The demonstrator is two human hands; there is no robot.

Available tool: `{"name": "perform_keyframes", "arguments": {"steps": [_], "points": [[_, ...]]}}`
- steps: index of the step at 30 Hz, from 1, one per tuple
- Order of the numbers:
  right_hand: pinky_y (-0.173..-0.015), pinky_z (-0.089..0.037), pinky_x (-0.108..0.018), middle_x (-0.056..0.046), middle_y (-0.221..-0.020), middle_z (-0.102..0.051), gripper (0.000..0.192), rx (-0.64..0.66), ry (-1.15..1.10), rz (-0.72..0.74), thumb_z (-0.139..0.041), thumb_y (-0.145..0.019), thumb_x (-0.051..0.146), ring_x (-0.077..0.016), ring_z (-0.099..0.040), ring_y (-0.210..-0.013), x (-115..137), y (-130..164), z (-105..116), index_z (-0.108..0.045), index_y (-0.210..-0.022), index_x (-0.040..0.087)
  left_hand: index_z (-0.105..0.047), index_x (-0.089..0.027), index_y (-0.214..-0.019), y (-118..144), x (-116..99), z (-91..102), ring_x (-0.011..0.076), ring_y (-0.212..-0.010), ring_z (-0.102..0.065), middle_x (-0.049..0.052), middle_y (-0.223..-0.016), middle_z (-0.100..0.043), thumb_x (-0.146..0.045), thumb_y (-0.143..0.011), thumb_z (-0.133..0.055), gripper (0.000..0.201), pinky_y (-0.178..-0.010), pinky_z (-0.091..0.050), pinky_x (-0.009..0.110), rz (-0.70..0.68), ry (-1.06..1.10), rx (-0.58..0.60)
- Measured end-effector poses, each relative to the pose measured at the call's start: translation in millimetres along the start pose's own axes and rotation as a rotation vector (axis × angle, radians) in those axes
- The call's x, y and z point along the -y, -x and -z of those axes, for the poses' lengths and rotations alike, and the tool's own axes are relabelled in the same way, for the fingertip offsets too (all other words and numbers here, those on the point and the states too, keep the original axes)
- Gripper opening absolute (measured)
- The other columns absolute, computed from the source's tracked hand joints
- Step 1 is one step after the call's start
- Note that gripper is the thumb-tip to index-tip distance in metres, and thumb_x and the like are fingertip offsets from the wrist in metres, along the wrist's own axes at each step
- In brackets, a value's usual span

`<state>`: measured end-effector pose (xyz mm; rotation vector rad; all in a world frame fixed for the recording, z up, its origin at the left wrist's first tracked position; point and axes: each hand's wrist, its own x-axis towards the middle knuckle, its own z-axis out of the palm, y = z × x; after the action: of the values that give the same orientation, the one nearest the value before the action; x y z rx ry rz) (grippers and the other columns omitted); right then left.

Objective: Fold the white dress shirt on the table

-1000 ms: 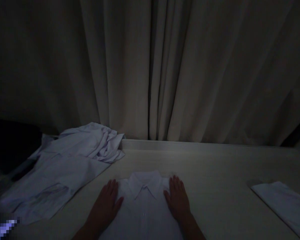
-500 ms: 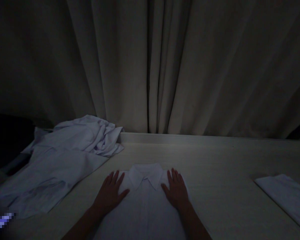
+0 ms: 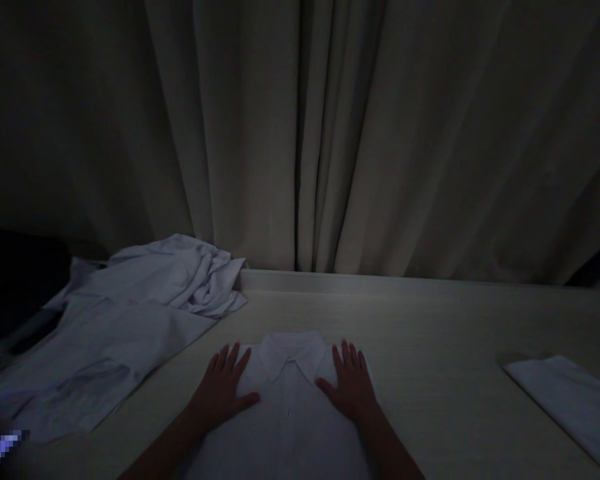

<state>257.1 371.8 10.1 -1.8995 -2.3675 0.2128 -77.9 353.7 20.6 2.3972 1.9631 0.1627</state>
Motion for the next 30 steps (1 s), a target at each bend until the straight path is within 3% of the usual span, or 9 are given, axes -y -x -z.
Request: {"name": "perform_keyframes", "arguments": {"steps": [10,17,22,30], "points": [[-0.113,-0.005,-0.050,-0.017,-0.151,-0.012,0.107,0.042,-0.015,0.053,-0.032,-0.064,0.085,-0.0323,-0.001,-0.139,-7.4,2.5,3.6,-0.015,-0.143,0.016,-0.020,-0.016,-0.142,-2.8,-1.6,14.5,0.0414,-0.137,0.000,0.021,-0.151,-0.009,-0.090,-0.047,-0.038,0.122,-0.111,-0.007,0.058,0.001,-0.001,0.155],[-0.115,-0.009,-0.045,-0.015,-0.152,-0.011,0.102,0.030,-0.063,0.154,-0.038,-0.069,0.079,-0.0288,-0.004,-0.140,-4.3,2.3,11.6,-0.018,-0.142,0.012,-0.023,-0.007,-0.140,-5.1,-13.3,22.3,0.0298,-0.139,-0.013,0.019,-0.150,-0.018,-0.077,-0.073,-0.024,0.097,-0.114,-0.018,0.044,-0.091,0.060,0.133],[-0.115,-0.009,-0.044,-0.014,-0.152,-0.011,0.103,0.118,-0.093,0.158,-0.040,-0.066,0.081,-0.0272,-0.006,-0.140,-1.5,2.4,16.1,-0.019,-0.142,0.015,-0.019,-0.007,-0.141,-8.5,-14.2,19.5,0.0346,-0.139,-0.009,0.020,-0.150,-0.014,-0.085,-0.061,-0.031,0.113,-0.114,-0.014,0.050,-0.105,0.053,0.195],[-0.113,0.003,-0.051,-0.013,-0.153,-0.006,0.109,0.170,-0.045,0.175,-0.040,-0.062,0.083,-0.0284,0.000,-0.140,-5.8,-2.7,16.0,-0.010,-0.144,0.018,-0.016,-0.010,-0.142,-12.1,-13.3,16.0,0.0383,-0.139,-0.002,0.019,-0.152,-0.009,-0.089,-0.052,-0.036,0.121,-0.112,-0.008,0.056,-0.111,0.015,0.201]]}}
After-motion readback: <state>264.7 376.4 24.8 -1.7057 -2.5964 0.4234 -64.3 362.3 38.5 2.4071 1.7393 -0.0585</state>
